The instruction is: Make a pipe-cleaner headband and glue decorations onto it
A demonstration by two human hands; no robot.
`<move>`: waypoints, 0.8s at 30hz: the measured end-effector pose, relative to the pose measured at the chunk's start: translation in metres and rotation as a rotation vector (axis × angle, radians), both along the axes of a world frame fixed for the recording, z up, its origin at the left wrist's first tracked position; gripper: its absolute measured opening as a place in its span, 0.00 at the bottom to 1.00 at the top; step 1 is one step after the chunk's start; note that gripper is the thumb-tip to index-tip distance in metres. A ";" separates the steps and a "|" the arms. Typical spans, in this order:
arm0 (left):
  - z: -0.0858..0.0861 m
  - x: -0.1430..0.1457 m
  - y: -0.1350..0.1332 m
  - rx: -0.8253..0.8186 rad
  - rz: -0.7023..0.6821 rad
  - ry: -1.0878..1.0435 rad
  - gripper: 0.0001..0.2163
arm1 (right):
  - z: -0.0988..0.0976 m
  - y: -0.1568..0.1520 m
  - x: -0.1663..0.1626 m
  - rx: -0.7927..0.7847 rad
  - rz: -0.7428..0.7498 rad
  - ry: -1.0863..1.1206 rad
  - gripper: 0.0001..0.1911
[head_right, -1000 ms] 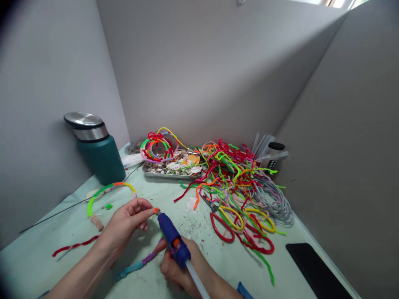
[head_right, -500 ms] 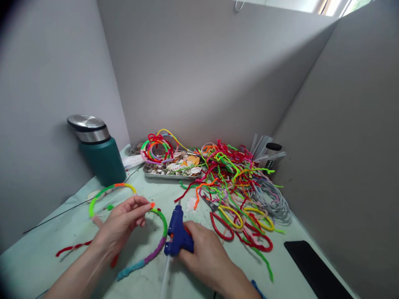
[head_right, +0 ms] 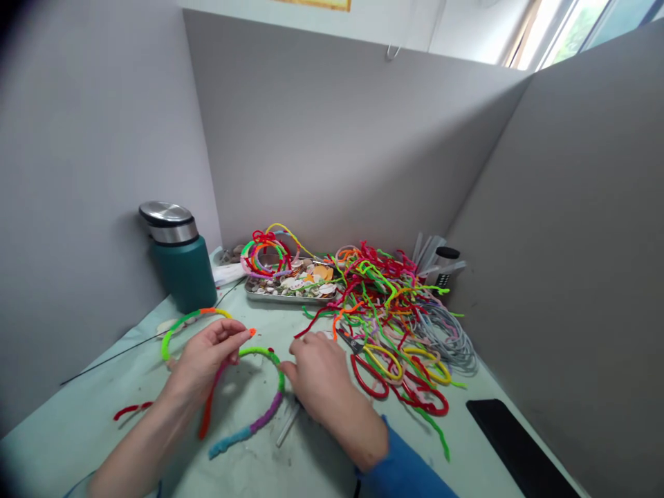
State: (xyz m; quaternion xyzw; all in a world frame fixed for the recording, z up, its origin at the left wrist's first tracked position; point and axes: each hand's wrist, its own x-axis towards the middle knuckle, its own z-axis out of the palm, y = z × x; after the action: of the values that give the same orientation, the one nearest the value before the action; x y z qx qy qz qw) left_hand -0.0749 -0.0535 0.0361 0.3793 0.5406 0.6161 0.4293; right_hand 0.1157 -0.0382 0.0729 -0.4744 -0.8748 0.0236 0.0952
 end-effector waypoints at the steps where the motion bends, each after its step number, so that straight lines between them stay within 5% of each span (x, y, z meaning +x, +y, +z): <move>1: -0.001 -0.001 0.001 0.003 0.008 0.043 0.12 | -0.004 0.002 -0.013 -0.004 -0.006 -0.033 0.12; 8: -0.003 -0.006 0.002 0.073 0.096 0.490 0.09 | -0.031 0.012 -0.045 0.000 -0.052 -0.043 0.08; 15: 0.009 -0.010 -0.010 0.381 0.208 1.011 0.07 | -0.014 0.010 -0.026 0.018 -0.043 0.274 0.05; 24: 0.010 -0.016 -0.007 0.657 0.154 1.401 0.11 | -0.005 0.009 -0.021 -0.026 -0.025 0.363 0.04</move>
State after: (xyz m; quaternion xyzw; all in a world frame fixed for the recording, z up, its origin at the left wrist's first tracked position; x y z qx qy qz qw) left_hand -0.0906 -0.0608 0.0460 0.7495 0.5002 0.3893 -0.1908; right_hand 0.0944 -0.0292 0.0679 -0.4743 -0.8369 0.1189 0.2458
